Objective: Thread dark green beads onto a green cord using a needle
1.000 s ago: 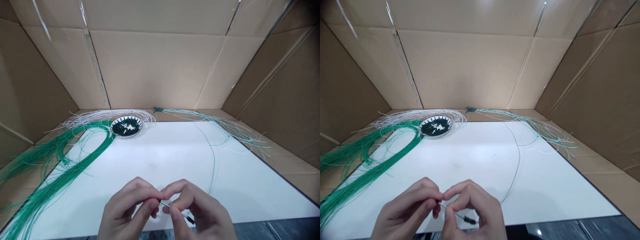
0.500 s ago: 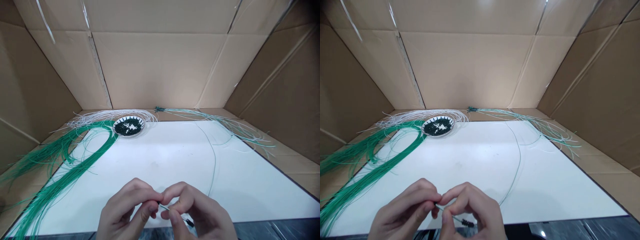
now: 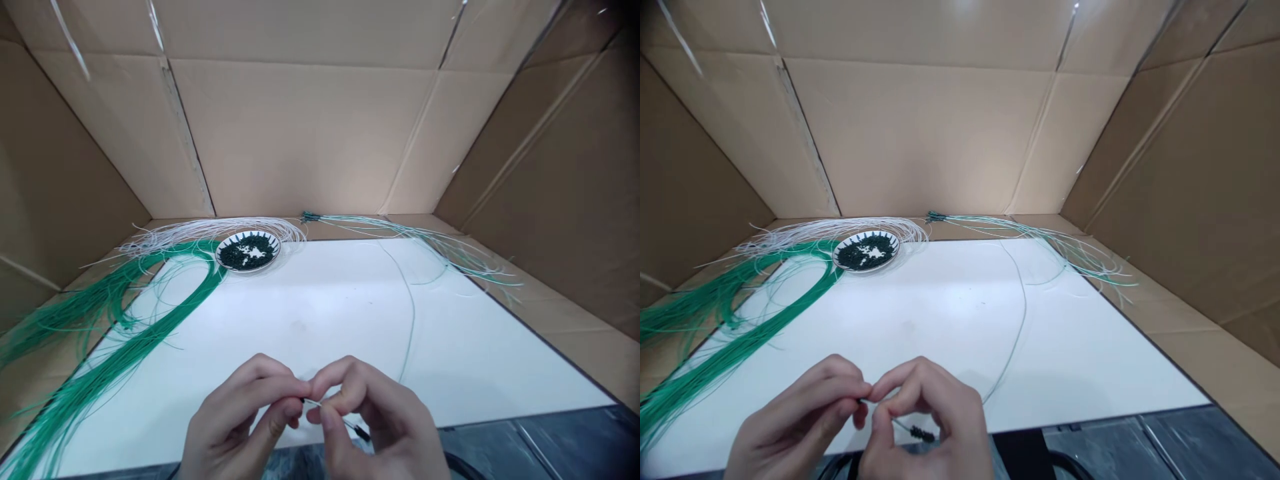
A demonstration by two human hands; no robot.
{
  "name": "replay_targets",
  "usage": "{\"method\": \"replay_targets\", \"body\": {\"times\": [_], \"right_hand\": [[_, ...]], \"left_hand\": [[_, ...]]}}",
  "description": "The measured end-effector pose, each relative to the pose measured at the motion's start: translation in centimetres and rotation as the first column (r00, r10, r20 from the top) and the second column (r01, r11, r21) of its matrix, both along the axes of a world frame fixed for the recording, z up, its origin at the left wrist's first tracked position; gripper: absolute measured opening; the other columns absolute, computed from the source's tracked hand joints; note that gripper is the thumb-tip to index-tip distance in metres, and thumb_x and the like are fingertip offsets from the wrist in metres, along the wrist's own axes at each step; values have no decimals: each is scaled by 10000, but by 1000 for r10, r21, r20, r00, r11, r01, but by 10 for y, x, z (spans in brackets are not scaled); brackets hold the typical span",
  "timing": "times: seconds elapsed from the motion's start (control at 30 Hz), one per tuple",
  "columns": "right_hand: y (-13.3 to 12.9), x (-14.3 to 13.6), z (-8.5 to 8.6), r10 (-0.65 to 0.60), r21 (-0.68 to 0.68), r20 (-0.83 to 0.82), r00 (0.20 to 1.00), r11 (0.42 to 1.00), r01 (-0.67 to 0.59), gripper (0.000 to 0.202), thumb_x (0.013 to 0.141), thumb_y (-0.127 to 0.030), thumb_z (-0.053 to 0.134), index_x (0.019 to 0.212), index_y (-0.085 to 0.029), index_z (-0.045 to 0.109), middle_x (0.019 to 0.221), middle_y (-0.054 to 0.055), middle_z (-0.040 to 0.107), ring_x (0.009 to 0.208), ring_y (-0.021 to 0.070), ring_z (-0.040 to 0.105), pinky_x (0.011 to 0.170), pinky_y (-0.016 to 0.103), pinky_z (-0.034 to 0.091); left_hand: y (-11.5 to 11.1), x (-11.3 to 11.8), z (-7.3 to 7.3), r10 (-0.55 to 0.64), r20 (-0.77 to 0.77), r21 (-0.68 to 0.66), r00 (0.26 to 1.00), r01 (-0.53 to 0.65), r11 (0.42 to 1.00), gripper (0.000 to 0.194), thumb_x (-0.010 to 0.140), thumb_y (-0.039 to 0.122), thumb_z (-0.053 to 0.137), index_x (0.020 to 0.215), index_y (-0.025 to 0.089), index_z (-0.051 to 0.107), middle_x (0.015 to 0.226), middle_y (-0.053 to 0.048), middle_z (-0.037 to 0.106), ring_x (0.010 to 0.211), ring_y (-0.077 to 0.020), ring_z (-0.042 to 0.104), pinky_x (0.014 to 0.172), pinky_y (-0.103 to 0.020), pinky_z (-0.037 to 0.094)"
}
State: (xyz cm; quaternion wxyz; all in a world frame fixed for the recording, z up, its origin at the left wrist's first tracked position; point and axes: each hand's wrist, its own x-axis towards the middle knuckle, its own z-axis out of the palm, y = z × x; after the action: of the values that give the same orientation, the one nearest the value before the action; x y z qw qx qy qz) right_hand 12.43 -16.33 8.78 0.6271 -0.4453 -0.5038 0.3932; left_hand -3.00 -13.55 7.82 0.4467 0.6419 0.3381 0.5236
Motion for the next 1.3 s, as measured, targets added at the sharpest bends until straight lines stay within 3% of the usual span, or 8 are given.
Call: {"method": "replay_targets", "body": {"times": [0.2, 0.53, 0.83, 1.13, 1.3], "right_hand": [[-2, 7, 1, -5, 25, 54, 999, 1000, 3, 244, 683, 4, 609, 583, -211, 556, 776, -7, 770, 620, 144, 724, 618, 240, 542], [-5, 6, 6, -32, 43, 20, 999, 999, 31, 238, 686, -14, 618, 565, -214, 575, 757, -1, 762, 617, 143, 719, 625, 243, 554], [-7, 2, 9, -52, 26, -12, 999, 998, 53, 248, 696, -4, 615, 572, -214, 572, 764, -3, 766, 601, 138, 723, 606, 232, 553], [-7, 3, 8, -63, 36, 17, 998, 997, 62, 246, 704, -25, 612, 567, -219, 547, 756, -3, 750, 596, 144, 712, 605, 248, 550], [-7, 4, 5, -61, 74, 65, 996, 996, 56, 247, 698, -12, 603, 580, -219, 539, 765, 1, 745, 625, 150, 711, 640, 262, 548]], "left_hand": [[-1, 2, -2, -27, -27, 37, 999, 28, 999, 213, 951, 223, 696, 1043, 356, 835, 794, 2, 694, 657, -126, 666, 622, -165, 546], [-4, 9, 2, -5, 18, 1, 1000, 5, 1000, 146, 925, 208, 730, 926, 302, 841, 785, -8, 692, 656, -133, 657, 617, -182, 545], [-2, 6, 3, -12, 7, 0, 1000, 12, 1000, 162, 936, 211, 717, 954, 311, 843, 799, -7, 707, 653, -130, 674, 618, -183, 552], [-10, 18, 6, 120, 93, -66, 988, -114, 991, 117, 868, 378, 793, 833, 289, 859, 737, -12, 701, 609, -129, 634, 587, -192, 514], [-12, 24, 8, 167, 98, -58, 981, -162, 985, 128, 848, 387, 811, 791, 280, 852, 724, -4, 691, 603, -124, 614, 580, -191, 496]]}}
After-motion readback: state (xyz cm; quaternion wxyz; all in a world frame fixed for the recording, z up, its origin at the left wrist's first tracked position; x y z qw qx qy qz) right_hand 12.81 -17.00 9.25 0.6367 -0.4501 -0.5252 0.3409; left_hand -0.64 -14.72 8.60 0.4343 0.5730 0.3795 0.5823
